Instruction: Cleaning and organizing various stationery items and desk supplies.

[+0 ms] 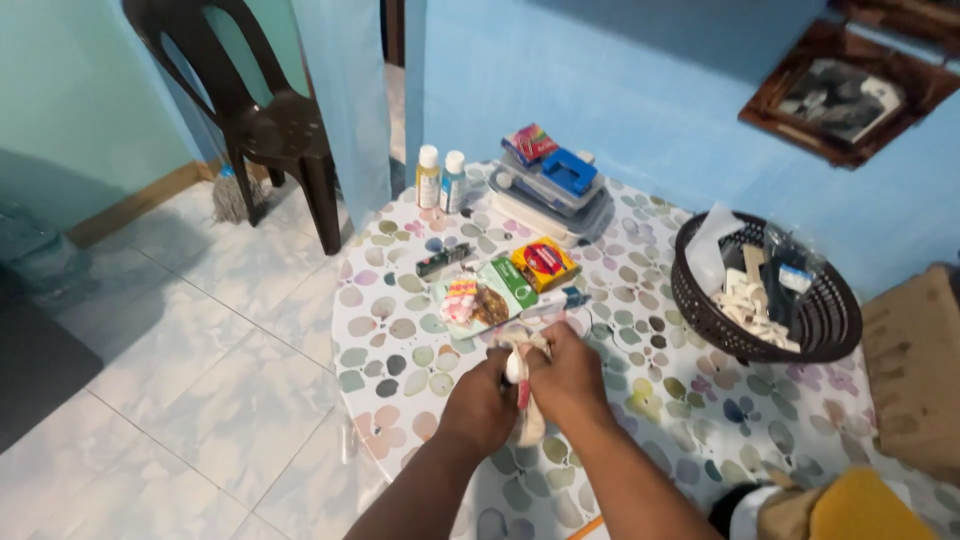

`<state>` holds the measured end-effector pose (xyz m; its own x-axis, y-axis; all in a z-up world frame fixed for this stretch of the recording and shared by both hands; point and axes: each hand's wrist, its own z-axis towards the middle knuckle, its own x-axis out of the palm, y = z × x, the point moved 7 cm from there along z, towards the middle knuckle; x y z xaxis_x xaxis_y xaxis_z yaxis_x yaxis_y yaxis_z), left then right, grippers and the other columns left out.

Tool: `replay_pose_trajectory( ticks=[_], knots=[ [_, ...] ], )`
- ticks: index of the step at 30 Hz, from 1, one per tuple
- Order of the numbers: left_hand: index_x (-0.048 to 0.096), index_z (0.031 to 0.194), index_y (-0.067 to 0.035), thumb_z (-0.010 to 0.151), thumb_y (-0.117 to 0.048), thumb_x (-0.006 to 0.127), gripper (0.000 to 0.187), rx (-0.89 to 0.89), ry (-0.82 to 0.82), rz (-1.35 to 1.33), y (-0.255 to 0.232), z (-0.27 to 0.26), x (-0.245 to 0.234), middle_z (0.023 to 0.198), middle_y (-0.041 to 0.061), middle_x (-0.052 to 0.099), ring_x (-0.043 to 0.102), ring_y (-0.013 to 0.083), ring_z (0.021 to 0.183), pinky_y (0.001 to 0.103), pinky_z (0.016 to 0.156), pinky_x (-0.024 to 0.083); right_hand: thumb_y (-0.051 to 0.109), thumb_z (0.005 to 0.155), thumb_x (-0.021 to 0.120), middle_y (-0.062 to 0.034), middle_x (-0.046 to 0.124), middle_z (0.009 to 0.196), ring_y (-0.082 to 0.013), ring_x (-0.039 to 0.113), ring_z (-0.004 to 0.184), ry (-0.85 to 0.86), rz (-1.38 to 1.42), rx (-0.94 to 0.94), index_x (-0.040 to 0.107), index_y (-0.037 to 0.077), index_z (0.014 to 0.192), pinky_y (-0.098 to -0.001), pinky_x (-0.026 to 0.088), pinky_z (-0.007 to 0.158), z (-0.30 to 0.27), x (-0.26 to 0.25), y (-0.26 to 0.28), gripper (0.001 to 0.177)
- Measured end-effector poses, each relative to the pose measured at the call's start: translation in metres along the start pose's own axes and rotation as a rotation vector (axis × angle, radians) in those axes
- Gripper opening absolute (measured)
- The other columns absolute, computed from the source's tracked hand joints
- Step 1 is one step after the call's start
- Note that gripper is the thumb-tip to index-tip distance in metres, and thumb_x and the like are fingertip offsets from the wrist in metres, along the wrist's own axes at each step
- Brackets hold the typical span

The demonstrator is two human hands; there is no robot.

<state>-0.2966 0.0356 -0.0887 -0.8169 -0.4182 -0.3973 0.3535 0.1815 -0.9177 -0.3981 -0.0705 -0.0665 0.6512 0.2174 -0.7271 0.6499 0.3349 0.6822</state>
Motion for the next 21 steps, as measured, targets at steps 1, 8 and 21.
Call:
replay_pose_trajectory(
  ticks=[1,8,21],
  knots=[
    [0.061,0.125,-0.012,0.087,-0.011,0.065,0.039,0.007,-0.01,0.001,-0.004,0.0,-0.007,0.11,0.019,0.072,0.067,0.0376,0.107,0.044,0.09,0.053,0.019,0.088,0.076,-0.0096,0.075,0.086,-0.014,0.068,0.073,-0.004,0.003,-0.012,0.069,0.003,0.104,-0.0308,0.054,0.069,0.0,-0.002,0.003,0.024],
    [0.065,0.126,-0.012,0.087,-0.015,0.07,0.04,-0.125,-0.026,-0.293,0.027,0.029,-0.072,0.113,0.006,0.076,0.072,0.0178,0.107,0.032,0.096,0.054,0.018,0.098,0.062,-0.008,0.075,0.096,-0.0166,0.07,0.08,0.134,0.976,0.204,0.067,0.005,0.111,-0.0318,0.055,0.071,0.031,0.021,0.018,0.019],
    [0.061,0.124,-0.009,0.098,-0.03,0.056,0.035,-0.046,-0.233,-0.84,-0.053,0.047,-0.249,0.106,0.002,0.068,0.062,0.0119,0.091,0.033,0.076,0.052,0.034,0.102,0.055,-0.0127,0.065,0.132,-0.0251,0.066,0.117,0.138,0.418,-0.556,0.05,0.017,0.145,-0.0355,0.052,0.095,0.015,0.037,0.275,0.047]
  ],
)
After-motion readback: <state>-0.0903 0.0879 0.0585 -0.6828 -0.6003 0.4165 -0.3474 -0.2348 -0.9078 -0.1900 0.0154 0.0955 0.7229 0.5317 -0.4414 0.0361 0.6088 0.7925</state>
